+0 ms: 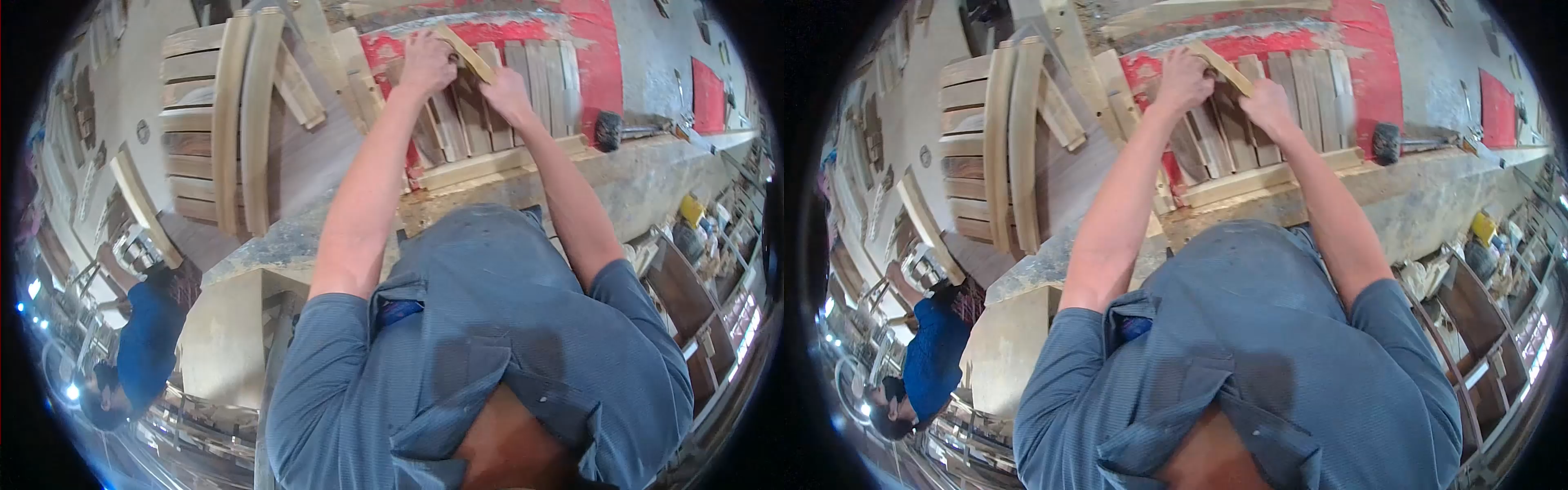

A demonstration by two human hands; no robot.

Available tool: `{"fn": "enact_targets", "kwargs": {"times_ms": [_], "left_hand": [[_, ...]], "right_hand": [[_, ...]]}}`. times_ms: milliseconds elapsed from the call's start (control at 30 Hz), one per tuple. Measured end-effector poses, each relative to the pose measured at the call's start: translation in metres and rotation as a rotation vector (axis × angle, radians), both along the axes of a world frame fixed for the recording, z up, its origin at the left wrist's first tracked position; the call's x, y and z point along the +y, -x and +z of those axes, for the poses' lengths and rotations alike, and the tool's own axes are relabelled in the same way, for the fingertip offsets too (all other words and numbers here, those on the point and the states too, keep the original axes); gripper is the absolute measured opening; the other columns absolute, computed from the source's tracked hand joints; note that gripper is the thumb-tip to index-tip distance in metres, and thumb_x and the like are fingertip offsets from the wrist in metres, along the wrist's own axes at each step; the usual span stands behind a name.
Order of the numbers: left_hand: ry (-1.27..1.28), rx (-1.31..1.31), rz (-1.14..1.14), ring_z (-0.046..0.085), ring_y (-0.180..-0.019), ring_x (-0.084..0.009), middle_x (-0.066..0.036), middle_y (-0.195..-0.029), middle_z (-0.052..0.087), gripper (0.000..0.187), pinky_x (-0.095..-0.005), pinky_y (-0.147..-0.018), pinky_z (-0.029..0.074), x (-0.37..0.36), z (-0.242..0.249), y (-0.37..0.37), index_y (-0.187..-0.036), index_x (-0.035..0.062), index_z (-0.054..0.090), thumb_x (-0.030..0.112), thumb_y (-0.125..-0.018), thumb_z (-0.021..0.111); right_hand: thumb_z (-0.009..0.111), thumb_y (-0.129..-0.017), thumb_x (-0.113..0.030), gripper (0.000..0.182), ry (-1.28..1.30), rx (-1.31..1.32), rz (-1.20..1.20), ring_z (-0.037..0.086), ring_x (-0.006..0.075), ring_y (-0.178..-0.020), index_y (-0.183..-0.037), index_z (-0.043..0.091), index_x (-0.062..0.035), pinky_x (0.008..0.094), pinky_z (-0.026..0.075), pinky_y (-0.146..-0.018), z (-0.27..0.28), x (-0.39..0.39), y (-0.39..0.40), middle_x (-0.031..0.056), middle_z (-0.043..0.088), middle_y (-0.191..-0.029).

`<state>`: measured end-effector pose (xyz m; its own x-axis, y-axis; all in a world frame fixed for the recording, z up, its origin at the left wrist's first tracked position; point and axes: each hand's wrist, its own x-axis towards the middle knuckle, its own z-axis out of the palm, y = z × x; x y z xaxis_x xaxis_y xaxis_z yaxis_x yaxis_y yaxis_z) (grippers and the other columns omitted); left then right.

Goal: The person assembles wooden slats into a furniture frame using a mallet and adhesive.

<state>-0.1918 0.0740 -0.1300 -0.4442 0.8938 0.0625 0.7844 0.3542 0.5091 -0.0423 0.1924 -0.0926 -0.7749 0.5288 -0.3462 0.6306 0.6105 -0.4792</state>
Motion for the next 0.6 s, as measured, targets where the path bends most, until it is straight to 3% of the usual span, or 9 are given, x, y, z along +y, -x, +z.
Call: {"fn": "enact_targets", "kwargs": {"times_ms": [100,167,233,267,367,433,500,567,600], "left_hand": [[-0.058,-0.056,0.027,0.056,-0.118,-0.0315,-0.010,-0.119,0.066,0.030,-0.0525,-0.099,0.042,0.002,0.001,0.001,-0.109,0.0118,0.072,0.025,-0.083,0.065],[-0.116,-0.062,0.060,0.057,-0.115,-0.0326,-0.009,-0.120,0.066,0.031,-0.0522,-0.097,0.044,0.021,0.004,-0.019,-0.114,0.0138,0.071,0.024,-0.085,0.064],[-0.204,-0.079,0.051,0.057,-0.114,-0.0308,-0.006,-0.118,0.064,0.035,-0.0534,-0.095,0.045,0.032,0.021,-0.019,-0.122,0.0170,0.067,0.025,-0.088,0.064],[-0.227,-0.011,-0.010,0.057,-0.115,-0.0302,-0.005,-0.118,0.064,0.039,-0.0532,-0.092,0.045,0.039,0.013,-0.023,-0.126,0.0169,0.064,0.024,-0.087,0.066],[-0.069,-0.043,-0.069,0.057,-0.116,-0.0297,-0.005,-0.122,0.064,0.034,-0.0537,-0.093,0.045,0.043,0.016,-0.037,-0.120,0.0159,0.065,0.020,-0.086,0.065],[0.017,-0.034,-0.051,0.058,-0.115,-0.0298,-0.006,-0.121,0.065,0.032,-0.0522,-0.095,0.048,0.045,0.019,-0.039,-0.115,0.0148,0.067,0.018,-0.083,0.066],[0.231,-0.125,-0.080,0.058,-0.117,-0.0302,-0.007,-0.120,0.065,0.034,-0.0490,-0.097,0.049,0.042,0.036,-0.032,-0.117,0.0161,0.068,0.023,-0.083,0.068],[-0.141,0.117,0.137,0.060,-0.110,-0.0323,-0.011,-0.117,0.066,0.030,-0.0445,-0.096,0.048,0.022,0.035,-0.041,-0.110,0.0134,0.068,0.032,-0.087,0.070],[-0.276,0.032,0.224,0.060,-0.110,-0.0329,-0.012,-0.114,0.066,0.032,-0.0419,-0.097,0.047,0.010,0.053,-0.040,-0.114,0.0120,0.068,0.032,-0.089,0.068]], "right_hand": [[0.069,-0.085,-0.051,0.054,0.097,-0.201,-0.041,0.067,0.0466,-0.088,-0.091,0.070,0.0025,0.0503,0.054,-0.080,0.007,0.011,-0.031,0.0269,0.069,-0.087],[0.066,-0.087,-0.061,0.066,0.103,0.028,-0.271,0.068,0.0440,-0.090,-0.098,0.068,0.0033,0.0483,0.053,-0.080,0.033,0.011,-0.040,0.0271,0.068,-0.088],[0.064,-0.090,-0.061,0.065,0.132,0.016,-0.357,0.068,0.0423,-0.093,-0.103,0.066,0.0029,0.0472,0.053,-0.082,0.038,0.025,-0.049,0.0276,0.068,-0.090],[0.065,-0.091,-0.059,0.063,0.109,0.082,-0.355,0.067,0.0314,-0.082,-0.106,0.064,0.0014,0.0424,0.053,-0.073,0.023,0.034,-0.052,0.0191,0.065,-0.080],[0.064,-0.092,-0.053,0.054,0.082,0.166,-0.301,0.069,0.0292,-0.074,-0.103,0.066,-0.0009,0.0416,0.054,-0.067,0.006,0.042,-0.049,0.0154,0.067,-0.073],[0.058,-0.092,-0.041,0.042,-0.180,0.006,-0.127,0.066,0.0466,-0.091,-0.095,0.068,-0.0001,0.0547,0.051,-0.081,0.012,0.039,-0.035,0.0265,0.070,-0.093],[0.056,-0.090,-0.037,0.036,-0.168,-0.013,-0.069,0.067,0.0449,-0.093,-0.094,0.070,-0.0048,0.0559,0.052,-0.081,0.023,0.035,-0.020,0.0248,0.071,-0.095],[0.057,-0.088,-0.036,0.034,-0.157,-0.023,-0.039,0.068,0.0442,-0.092,-0.095,0.071,-0.0056,0.0560,0.053,-0.080,0.005,0.045,-0.010,0.0239,0.071,-0.095],[0.059,-0.087,-0.035,0.034,-0.194,-0.032,0.000,0.068,0.0453,-0.090,-0.097,0.071,-0.0046,0.0556,0.054,-0.081,0.009,0.050,-0.012,0.0250,0.071,-0.094]]}}
